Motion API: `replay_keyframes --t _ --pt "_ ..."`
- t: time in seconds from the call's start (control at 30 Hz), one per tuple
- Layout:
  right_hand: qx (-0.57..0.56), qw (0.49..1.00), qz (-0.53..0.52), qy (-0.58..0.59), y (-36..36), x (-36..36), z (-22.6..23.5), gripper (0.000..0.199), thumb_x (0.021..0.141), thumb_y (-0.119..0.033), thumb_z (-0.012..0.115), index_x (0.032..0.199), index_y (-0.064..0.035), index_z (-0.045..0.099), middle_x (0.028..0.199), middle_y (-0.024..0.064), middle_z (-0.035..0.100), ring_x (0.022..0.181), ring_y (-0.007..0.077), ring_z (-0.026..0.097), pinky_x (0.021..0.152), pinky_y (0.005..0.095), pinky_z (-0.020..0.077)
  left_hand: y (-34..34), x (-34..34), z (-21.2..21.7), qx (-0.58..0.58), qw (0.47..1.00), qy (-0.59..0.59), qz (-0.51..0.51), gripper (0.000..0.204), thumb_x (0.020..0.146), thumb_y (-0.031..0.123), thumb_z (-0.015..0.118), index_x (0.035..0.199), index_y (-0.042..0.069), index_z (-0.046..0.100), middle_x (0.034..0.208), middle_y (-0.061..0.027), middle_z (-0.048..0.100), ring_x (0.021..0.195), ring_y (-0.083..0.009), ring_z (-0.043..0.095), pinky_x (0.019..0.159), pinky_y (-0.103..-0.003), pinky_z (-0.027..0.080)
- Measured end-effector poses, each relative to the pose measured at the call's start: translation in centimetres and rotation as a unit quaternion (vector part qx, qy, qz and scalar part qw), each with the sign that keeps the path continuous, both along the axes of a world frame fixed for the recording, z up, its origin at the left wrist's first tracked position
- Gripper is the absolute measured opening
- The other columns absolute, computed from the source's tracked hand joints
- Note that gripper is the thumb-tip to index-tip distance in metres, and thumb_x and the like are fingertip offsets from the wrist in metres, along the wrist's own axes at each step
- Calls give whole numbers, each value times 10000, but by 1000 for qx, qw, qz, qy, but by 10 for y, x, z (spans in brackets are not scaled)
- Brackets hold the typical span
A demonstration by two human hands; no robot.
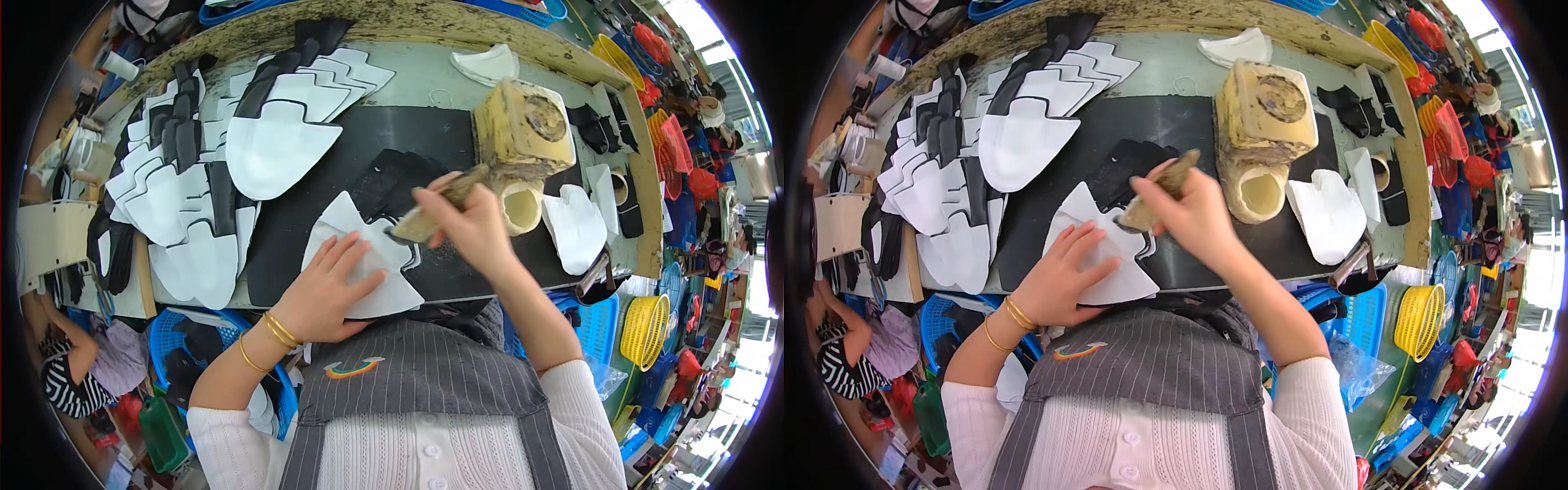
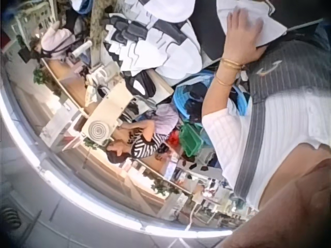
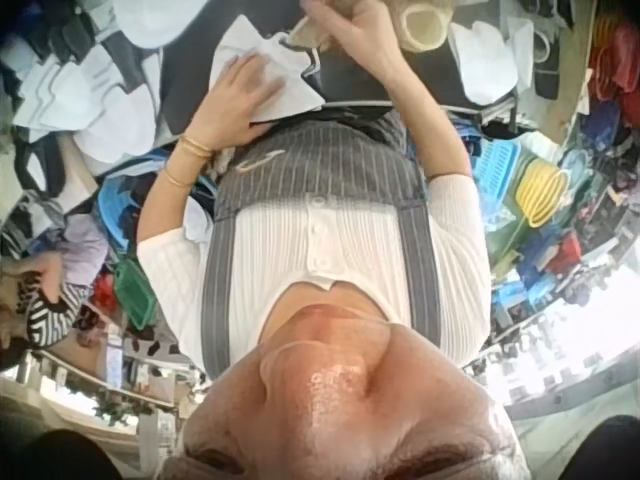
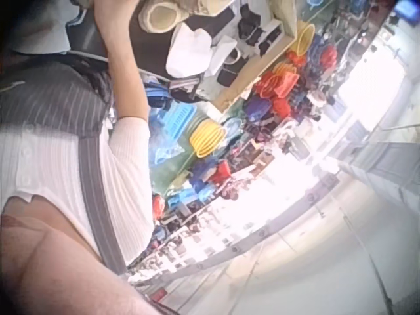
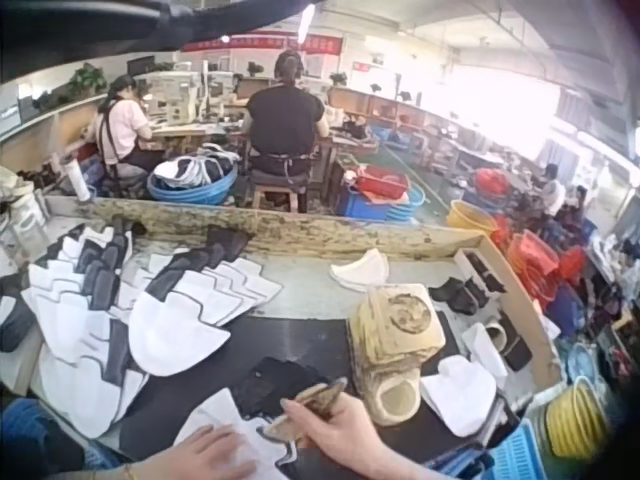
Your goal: The person arranges a stack of shoe components and applies adhesive to each component along its edge using a brush before placing the coated pieces onto the workbench.
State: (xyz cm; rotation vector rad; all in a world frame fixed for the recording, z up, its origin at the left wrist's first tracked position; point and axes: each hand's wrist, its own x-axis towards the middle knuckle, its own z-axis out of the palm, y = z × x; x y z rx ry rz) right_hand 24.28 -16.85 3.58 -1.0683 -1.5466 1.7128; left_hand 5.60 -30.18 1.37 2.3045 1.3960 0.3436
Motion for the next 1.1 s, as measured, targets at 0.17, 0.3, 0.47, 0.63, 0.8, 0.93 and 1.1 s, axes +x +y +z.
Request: replay_keyframes --t 0.17,0.3,0.47,0.63,0.8,0.93,1.1 --pt "129 973 78 -175 1 -20 -18 157 834 -152 620 791 -16 553 613 18 576 456 45 497 384 196 391 -4 -5 -7 -4 999 -43 -10 648 569 278 756 1169 167 541 1295 -213 362 1270 -404 274 1039 -518 239" --pt "218 959 85 -160 11 -33 -26 157 817 -142 630 769 -13 554 600 6 561 500 39 492 443 198 391 -6 -7 -14 11 998 -54 -2 700 528 267 768 1192 233 552 1309 -186 352 1268 -402 276 1033 -539 236" --pt "114 978 102 -143 17 -46 -15 162 807 -136 630 758 -4 548 613 -1 553 566 43 495 497 221 409 -7 -8 -17 24 998 -63 -9 711 505 272 781 1179 227 559 1284 -171 369 1259 -404 279 1028 -540 243" --pt "186 939 209 -203 14 -18 -29 180 814 -164 628 785 -4 551 631 3 560 534 45 489 476 212 403 -4 -8 -22 32 997 -66 -12 704 485 265 786 1154 241 571 1267 -158 379 1266 -407 265 1023 -532 259" --pt "94 960 165 -204 -1 -13 -7 195 814 -189 635 784 -12 559 626 17 572 484 55 509 424 201 398 -6 -7 -21 50 996 -68 10 679 474 251 786 1125 261 591 1250 -133 396 1256 -427 273 1009 -519 285" --pt "68 953 182 -231 -15 5 4 200 807 -175 641 762 5 567 617 69 581 497 116 547 453 257 431 -3 -8 -22 62 996 -63 13 650 474 244 785 1099 258 610 1239 -116 406 1257 -427 272 992 -516 304" --pt "137 938 234 -216 -28 15 2 244 771 -183 668 766 36 561 589 145 562 500 190 563 493 330 440 1 -11 -22 58 996 -62 13 624 480 243 781 1082 254 619 1237 -115 407 1258 -425 270 987 -510 310"
